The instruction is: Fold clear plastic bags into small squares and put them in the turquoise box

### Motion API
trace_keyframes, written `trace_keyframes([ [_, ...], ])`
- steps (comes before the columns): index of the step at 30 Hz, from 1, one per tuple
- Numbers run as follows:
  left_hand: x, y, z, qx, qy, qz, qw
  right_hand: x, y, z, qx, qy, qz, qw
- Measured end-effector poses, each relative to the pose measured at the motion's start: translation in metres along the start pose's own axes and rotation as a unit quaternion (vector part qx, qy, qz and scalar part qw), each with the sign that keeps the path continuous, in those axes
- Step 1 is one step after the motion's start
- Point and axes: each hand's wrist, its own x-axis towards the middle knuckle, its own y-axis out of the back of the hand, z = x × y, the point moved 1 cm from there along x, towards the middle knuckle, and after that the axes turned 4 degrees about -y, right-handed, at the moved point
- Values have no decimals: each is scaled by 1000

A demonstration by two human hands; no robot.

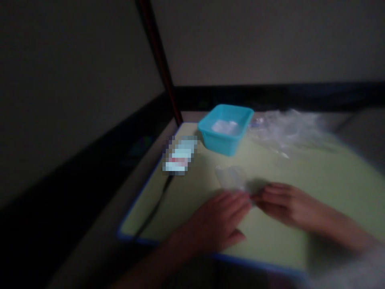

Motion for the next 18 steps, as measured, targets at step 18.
trace_keyframes([
  [18,0,-2,-6,-77,20,-36,996,-13,13,4,125,-102,-99,982],
])
